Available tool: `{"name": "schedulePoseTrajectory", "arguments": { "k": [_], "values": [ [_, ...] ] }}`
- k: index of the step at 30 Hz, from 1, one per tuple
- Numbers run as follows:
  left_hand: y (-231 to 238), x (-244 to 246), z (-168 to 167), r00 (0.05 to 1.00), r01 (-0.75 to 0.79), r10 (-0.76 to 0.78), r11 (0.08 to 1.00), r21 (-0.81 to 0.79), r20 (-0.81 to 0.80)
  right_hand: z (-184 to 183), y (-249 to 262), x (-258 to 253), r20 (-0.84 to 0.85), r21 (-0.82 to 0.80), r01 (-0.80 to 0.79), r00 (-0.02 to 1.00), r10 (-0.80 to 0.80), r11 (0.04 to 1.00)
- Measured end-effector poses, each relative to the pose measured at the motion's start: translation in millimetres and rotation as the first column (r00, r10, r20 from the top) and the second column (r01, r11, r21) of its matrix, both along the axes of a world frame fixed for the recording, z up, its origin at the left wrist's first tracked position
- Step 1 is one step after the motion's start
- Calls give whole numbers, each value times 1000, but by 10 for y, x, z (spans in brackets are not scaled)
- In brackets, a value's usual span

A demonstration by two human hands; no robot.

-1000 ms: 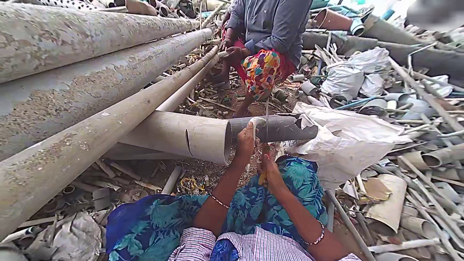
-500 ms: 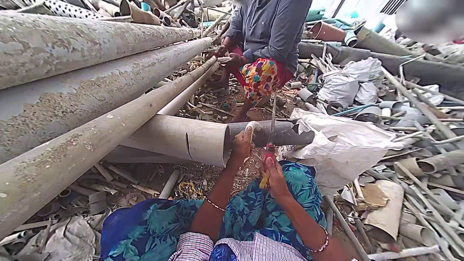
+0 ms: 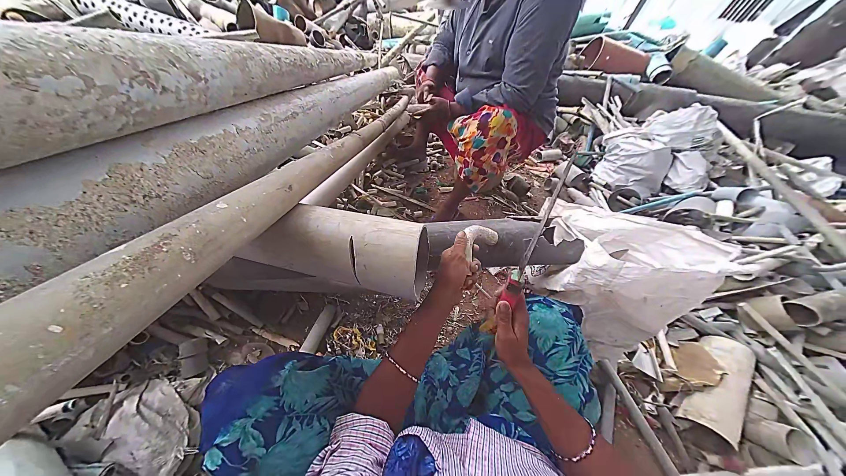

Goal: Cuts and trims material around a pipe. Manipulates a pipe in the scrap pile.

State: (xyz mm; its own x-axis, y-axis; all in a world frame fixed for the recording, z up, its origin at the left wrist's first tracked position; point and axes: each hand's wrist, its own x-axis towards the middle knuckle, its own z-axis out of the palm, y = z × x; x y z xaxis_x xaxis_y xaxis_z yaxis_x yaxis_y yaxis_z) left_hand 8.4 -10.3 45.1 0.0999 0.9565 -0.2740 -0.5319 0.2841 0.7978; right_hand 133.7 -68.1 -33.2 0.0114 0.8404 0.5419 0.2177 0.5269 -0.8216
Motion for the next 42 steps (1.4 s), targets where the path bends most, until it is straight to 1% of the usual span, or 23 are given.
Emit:
{"name": "schedulePoseTrajectory", "arguments": {
  "k": [1,3,4,5,7,10,11,12,13,14,15,18,20,22,24,27,30,31,33,36,38,40,42],
  "values": [
    [-4,12,17,1000,-9,9,1000,-5,-4,-72,58,34,17,-21,12,1000,-12,1000],
    [-30,33,20,1000,0,0,1000,-9,-25,-157,115,68,-75,-372,2,997,-33,928],
    [-45,44,15,1000,9,-9,1000,-17,-24,-171,128,72,-125,-496,17,988,-91,868],
    [-49,38,12,1000,18,-18,999,-27,-18,-150,111,47,-169,-525,37,974,-147,850],
    [-19,39,29,1000,14,-14,999,-38,15,-35,69,23,-206,-373,68,966,-154,925],
    [-30,56,7,997,-2,6,998,-60,73,-66,103,58,-52,38,68,996,-66,997],
    [-29,63,10,997,-7,12,998,-61,81,-99,145,49,-5,64,67,998,-67,996],
    [-36,70,9,997,-8,13,998,-57,80,-143,159,25,12,-18,66,998,-66,998],
    [-42,76,11,997,-7,11,999,-52,70,-160,171,-9,-3,-217,67,998,-69,974],
    [-53,86,13,998,-7,9,999,-46,60,-176,191,-22,-24,-413,61,997,-78,909],
    [-68,94,8,998,-4,7,999,-43,55,-201,183,-28,-56,-519,54,994,-97,853],
    [-46,94,17,997,-23,27,998,-50,69,-128,182,-111,-125,-610,32,983,-135,792],
    [-70,79,-6,997,-25,27,999,-33,77,-144,169,-113,-143,-609,15,981,-129,793],
    [-120,32,-2,1000,1,0,999,43,-3,-184,213,-105,-153,-591,0,982,-112,806],
    [-206,-58,9,980,130,-102,978,161,-171,-177,218,-88,-175,-616,-17,978,-116,788],
    [-322,-192,135,853,351,-148,872,341,-501,-111,212,-51,-182,-679,-27,974,-132,734],
    [-338,-133,146,576,390,147,815,428,-804,-87,227,-38,-146,-723,-10,980,-138,690],
    [-336,-76,140,450,395,257,801,449,-855,-76,227,-40,-121,-731,4,983,-136,682],
    [-298,50,86,313,447,369,755,479,-875,-35,225,-40,-90,-750,16,988,-127,662],
    [-154,240,-276,223,485,413,739,468,-883,-130,246,-39,-80,-732,12,991,-103,682],
    [-98,244,-457,265,404,429,764,504,-863,-260,287,14,-52,-648,20,996,-70,762],
    [-156,144,-384,324,289,432,802,523,-842,-299,270,98,-57,-576,40,994,-89,817],
    [-224,2,-242,306,267,379,846,461,-873,-191,169,201,-132,-485,36,985,-113,874]
  ]
}}
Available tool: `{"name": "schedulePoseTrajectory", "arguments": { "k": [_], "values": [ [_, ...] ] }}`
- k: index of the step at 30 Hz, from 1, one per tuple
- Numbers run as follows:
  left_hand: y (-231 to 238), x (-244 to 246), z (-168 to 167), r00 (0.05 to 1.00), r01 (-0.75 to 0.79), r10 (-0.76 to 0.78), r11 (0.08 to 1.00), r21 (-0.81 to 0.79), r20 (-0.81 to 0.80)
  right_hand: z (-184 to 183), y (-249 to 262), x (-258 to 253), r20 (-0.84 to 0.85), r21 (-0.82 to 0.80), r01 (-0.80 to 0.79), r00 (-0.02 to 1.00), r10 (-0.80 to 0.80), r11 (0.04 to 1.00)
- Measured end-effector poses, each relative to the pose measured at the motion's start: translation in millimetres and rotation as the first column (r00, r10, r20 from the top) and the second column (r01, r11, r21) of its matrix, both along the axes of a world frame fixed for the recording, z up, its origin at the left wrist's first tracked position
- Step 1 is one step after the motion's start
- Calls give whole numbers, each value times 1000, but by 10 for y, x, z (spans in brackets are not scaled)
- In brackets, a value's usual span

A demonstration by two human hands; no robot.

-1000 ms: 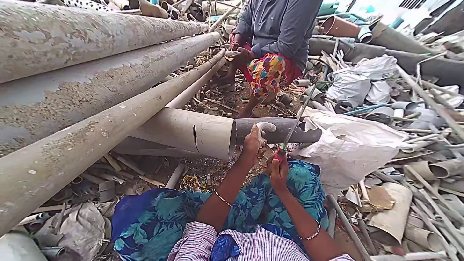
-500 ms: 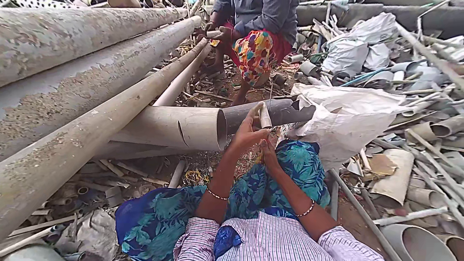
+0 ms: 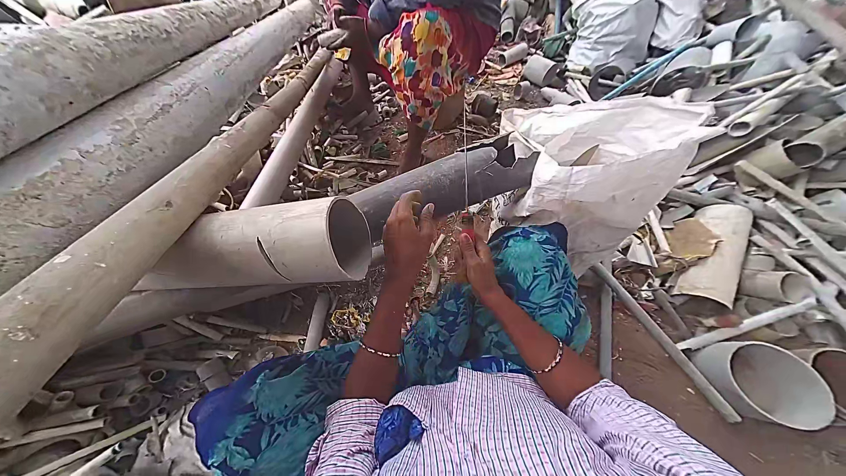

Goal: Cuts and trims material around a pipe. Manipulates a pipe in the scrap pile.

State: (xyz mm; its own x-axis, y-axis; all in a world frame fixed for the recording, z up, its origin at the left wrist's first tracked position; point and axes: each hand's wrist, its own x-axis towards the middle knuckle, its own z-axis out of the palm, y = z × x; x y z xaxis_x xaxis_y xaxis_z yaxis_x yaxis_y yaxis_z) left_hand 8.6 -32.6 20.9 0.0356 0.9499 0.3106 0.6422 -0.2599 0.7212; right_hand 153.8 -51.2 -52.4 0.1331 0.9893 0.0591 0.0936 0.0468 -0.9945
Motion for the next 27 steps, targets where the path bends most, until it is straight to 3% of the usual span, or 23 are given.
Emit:
{"name": "schedulePoseTrajectory", "arguments": {
  "k": [1,3,5,7,10,12,14,17,23,27],
  "values": [
    [-19,-45,57,998,22,-28,993,-115,-54,43,-50,78,-27,79,20,999,-18,997],
    [65,-32,26,968,45,-150,892,-450,-199,65,-98,241,-85,249,48,996,-28,967],
    [244,52,-405,921,-6,-246,766,-643,-301,56,-94,344,-132,372,77,991,-30,925],
    [314,132,-1050,869,-95,-305,671,-736,-390,-10,-123,404,-155,409,94,987,-33,908],
    [307,151,-1889,815,-151,-389,573,-805,-429,-102,-194,506,-127,395,72,992,-23,916],
    [340,167,-2184,835,-151,-356,584,-797,-419,-115,-234,561,-78,371,54,997,-26,927],
    [464,214,-2311,843,-116,-342,638,-761,-415,-138,-248,603,-50,363,44,998,-27,931],
    [595,291,-2401,850,54,-408,697,-715,-333,-213,-261,652,-23,355,28,1000,-22,934],
    [718,351,-2715,779,-21,-534,502,-865,-328,-262,-285,701,50,333,12,998,-30,943],
    [734,298,-2726,793,2,-507,557,-830,-338,-221,-273,644,88,313,40,994,-71,949]
  ]
}}
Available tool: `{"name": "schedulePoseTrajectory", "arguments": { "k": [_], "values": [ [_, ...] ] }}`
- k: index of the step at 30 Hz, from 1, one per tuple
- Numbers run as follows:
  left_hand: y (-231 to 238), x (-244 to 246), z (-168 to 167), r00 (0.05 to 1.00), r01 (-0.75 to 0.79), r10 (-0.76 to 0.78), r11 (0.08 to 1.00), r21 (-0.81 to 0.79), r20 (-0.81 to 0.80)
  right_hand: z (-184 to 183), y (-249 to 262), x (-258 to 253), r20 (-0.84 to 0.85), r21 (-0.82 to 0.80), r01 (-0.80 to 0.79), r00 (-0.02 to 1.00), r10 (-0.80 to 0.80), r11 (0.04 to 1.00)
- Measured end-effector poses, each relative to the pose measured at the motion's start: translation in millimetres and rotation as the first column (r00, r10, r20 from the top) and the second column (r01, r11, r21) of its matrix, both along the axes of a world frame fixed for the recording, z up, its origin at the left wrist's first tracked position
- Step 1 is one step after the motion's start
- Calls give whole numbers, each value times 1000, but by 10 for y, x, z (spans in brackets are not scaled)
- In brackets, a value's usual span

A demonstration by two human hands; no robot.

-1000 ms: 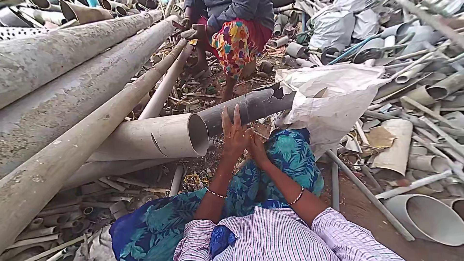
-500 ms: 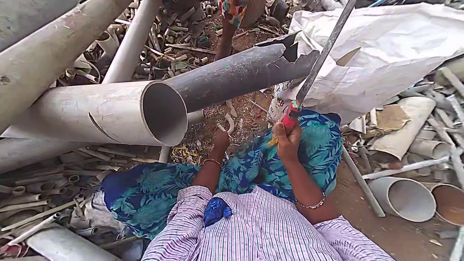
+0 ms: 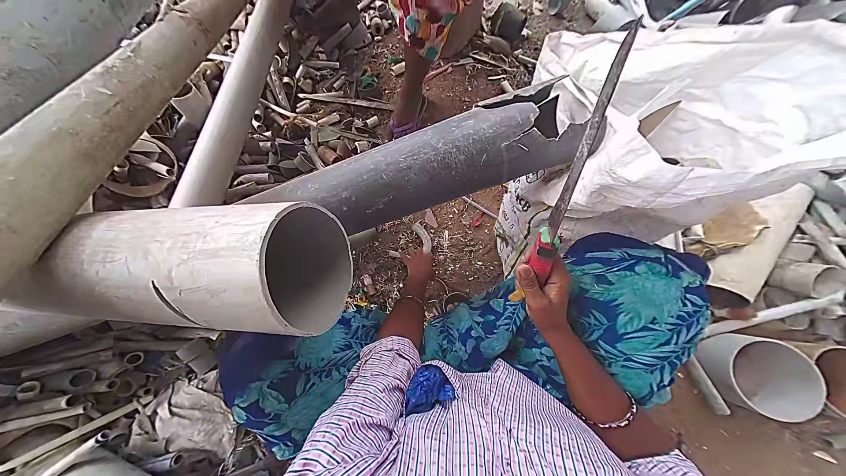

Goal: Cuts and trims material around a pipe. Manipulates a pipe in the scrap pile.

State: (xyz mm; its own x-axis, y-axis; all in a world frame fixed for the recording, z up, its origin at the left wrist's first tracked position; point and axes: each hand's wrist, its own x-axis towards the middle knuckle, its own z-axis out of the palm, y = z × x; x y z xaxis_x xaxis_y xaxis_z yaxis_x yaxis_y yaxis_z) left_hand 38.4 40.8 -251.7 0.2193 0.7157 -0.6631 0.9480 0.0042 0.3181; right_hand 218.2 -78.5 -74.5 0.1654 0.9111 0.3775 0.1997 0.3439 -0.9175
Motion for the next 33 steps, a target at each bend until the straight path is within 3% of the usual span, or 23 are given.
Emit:
{"name": "schedulePoseTrajectory", "arguments": {
  "k": [4,8,12,15,18,20,23,28,30,32,33],
  "values": [
    [-15,95,431,992,-63,43,984,166,121,39,31,-58,-13,26,30,999,-29,999],
    [-91,175,1006,971,-133,111,987,95,210,126,41,-140,-127,73,-13,992,22,997],
    [-423,101,1872,906,-186,113,972,142,409,335,-31,-245,-232,107,-53,970,77,993],
    [-747,-86,2411,781,-328,52,882,338,622,465,-126,-318,-228,131,-71,968,100,989],
    [-981,-243,2468,618,-585,5,671,455,787,444,-205,-405,-194,108,-129,970,148,986],
    [-1016,-313,2388,562,-669,7,592,449,827,428,-232,-489,-176,-10,-179,969,174,984],
    [-1011,-363,2261,438,-736,52,595,324,897,428,-245,-599,-215,-131,-251,952,220,959],
    [-880,-354,2310,356,-790,6,536,297,935,517,-283,-658,-40,184,-247,965,259,951],
    [-842,-332,2358,346,-799,5,526,292,938,514,-241,-689,-5,221,-253,965,261,942],
    [-837,-318,2402,379,-791,9,521,319,925,447,-189,-721,-40,79,-288,956,292,954],
    [-871,-322,2432,400,-778,19,535,328,916,439,-165,-741,-97,-88,-303,951,294,949]
  ]
}}
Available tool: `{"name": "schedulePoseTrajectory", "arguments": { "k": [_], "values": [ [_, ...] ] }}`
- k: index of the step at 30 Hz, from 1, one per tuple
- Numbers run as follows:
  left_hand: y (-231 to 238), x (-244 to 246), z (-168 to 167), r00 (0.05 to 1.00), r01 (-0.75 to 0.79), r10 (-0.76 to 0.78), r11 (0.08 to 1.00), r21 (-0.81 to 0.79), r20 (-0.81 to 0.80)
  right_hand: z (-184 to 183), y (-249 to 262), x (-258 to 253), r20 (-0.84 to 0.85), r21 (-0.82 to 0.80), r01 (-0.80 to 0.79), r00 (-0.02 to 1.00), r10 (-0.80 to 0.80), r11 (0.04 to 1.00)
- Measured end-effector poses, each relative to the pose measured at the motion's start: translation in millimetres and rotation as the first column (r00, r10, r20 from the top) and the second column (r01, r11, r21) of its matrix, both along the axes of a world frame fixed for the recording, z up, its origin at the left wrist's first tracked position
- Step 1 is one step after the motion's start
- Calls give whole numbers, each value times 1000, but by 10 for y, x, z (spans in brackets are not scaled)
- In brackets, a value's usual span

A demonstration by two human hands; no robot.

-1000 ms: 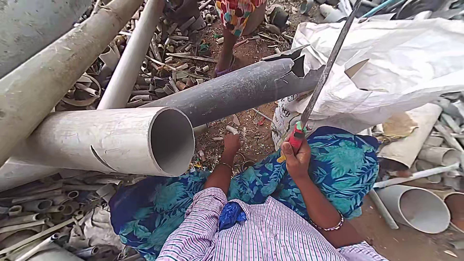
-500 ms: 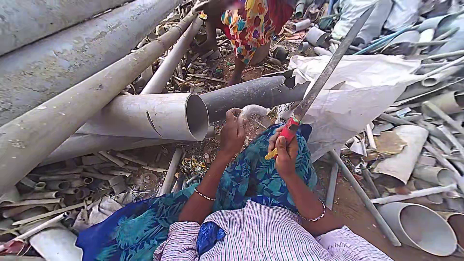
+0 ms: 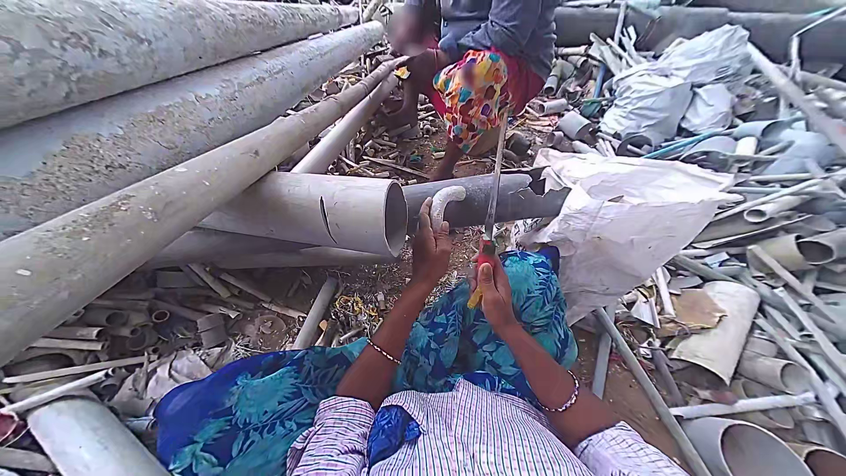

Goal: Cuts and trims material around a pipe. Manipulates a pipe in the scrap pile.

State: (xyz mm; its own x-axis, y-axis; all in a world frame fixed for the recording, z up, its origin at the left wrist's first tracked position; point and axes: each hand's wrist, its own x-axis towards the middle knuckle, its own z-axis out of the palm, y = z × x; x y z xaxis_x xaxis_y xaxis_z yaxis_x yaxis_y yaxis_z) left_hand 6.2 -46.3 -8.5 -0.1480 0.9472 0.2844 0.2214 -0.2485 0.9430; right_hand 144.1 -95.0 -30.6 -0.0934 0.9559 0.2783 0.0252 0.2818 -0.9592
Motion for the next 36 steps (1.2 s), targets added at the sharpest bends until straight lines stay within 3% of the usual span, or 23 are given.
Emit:
{"name": "schedulePoseTrajectory", "arguments": {
  "k": [2,3,5,7,9,10,11,13,14,16,18,19,20,21,22,23,24,26,28,29,31,33,36],
  "values": [
    [-23,25,31,1000,-8,8,1000,3,-28,70,64,6,53,-322,4,999,13,947],
    [-7,32,38,999,-22,23,1000,11,-47,90,68,26,107,-317,28,994,6,948],
    [40,31,57,993,-44,48,998,41,-106,155,6,77,176,-66,41,984,-29,997],
    [49,30,41,983,-66,79,994,83,-168,202,-53,136,189,275,17,979,-71,961],
    [40,8,41,970,-69,94,991,115,-224,166,-32,172,184,388,12,979,-90,921],
    [29,-14,54,963,-59,89,990,126,-253,97,-21,179,166,306,16,984,-70,952],
    [13,-38,70,955,-43,81,990,134,-287,45,-23,178,127,86,24,991,-34,996],
    [-19,-69,129,939,-25,69,991,134,-337,62,17,192,63,-426,60,997,-36,903],
    [-30,-101,142,935,-18,61,992,125,-350,60,-10,198,72,-465,78,996,-50,882],
    [34,-122,174,939,-17,66,989,146,-338,131,-59,243,107,-177,67,993,-48,982],
    [-4,-119,106,937,-4,63,985,170,-344,118,-120,265,94,165,22,995,-38,986],
    [16,-118,99,935,-6,71,983,184,-349,99,-92,248,77,218,3,997,-21,976],
    [36,-113,116,936,-15,75,984,176,-344,53,-71,219,45,141,-14,999,8,990],
    [32,-109,132,936,-19,74,987,162,-344,25,-64,177,-7,-87,-21,1000,21,996],
    [7,-102,140,933,-20,72,988,151,-352,48,-39,144,-44,-377,-19,999,2,926],
    [-31,-107,129,927,-12,68,988,151,-368,39,-23,127,-40,-509,-10,999,-12,861],
    [-35,-126,120,922,-13,74,987,161,-379,29,-52,93,-38,-498,-4,999,-18,867],
    [31,-104,110,930,-26,92,983,184,-357,17,-103,110,-2,-158,-15,1000,15,987],
    [44,-88,99,941,-39,91,986,163,-326,-32,-89,107,12,139,-60,998,59,989],
    [39,-92,116,942,-38,87,987,154,-325,-62,-52,88,-17,119,-81,996,83,990],
    [0,-97,139,935,-26,71,991,134,-349,-46,6,32,-145,-318,-98,988,54,943],
    [-29,-107,141,916,-6,55,992,123,-398,12,20,-3,-164,-487,-63,986,-20,871],
    [-11,-92,136,918,-22,43,998,59,-393,34,-58,44,-106,13,-37,994,38,999]
  ]
}}
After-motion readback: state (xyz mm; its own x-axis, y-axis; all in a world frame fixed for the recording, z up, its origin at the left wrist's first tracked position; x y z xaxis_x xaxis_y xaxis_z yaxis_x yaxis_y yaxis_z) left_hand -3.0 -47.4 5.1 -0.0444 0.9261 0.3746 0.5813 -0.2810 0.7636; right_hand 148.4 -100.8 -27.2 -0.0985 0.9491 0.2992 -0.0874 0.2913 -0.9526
